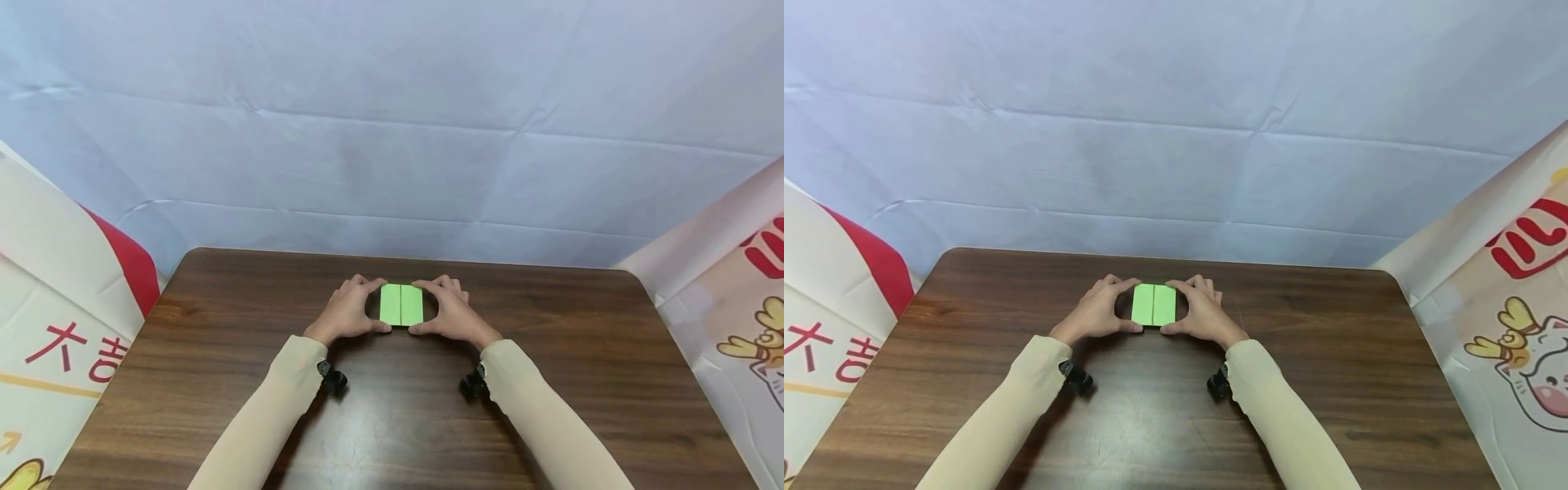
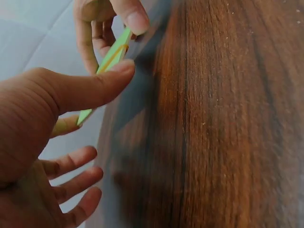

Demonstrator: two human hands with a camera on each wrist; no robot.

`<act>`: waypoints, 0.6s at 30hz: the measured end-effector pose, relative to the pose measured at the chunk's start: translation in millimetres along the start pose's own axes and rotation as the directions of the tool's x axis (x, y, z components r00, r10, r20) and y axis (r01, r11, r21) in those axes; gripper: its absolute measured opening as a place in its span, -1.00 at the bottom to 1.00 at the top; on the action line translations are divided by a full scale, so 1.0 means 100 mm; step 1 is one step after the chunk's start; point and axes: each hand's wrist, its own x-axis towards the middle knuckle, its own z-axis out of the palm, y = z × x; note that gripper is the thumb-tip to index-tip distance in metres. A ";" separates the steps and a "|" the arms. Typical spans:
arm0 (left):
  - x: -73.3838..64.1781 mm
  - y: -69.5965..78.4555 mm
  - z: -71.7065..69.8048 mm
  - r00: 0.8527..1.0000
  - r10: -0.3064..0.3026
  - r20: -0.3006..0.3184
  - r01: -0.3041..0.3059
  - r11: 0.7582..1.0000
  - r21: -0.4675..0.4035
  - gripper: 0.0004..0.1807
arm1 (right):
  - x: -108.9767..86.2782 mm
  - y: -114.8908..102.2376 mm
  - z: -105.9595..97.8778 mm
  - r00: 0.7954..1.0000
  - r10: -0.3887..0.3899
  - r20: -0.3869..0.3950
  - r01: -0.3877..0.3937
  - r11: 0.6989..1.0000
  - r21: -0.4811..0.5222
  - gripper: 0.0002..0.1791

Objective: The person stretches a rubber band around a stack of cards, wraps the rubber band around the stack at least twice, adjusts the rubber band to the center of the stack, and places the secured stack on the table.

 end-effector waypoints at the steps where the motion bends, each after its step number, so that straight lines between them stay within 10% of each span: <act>1: 0.02 0.00 0.01 1.000 -0.009 0.005 0.009 1.000 0.010 0.01 | 0.02 0.01 0.00 1.000 0.006 0.006 -0.006 1.000 -0.007 0.01; 18: 0.17 0.00 0.07 0.990 -0.124 0.062 0.120 0.990 0.077 -0.01 | 0.21 0.03 -0.05 0.994 0.063 0.094 -0.051 0.991 -0.123 0.04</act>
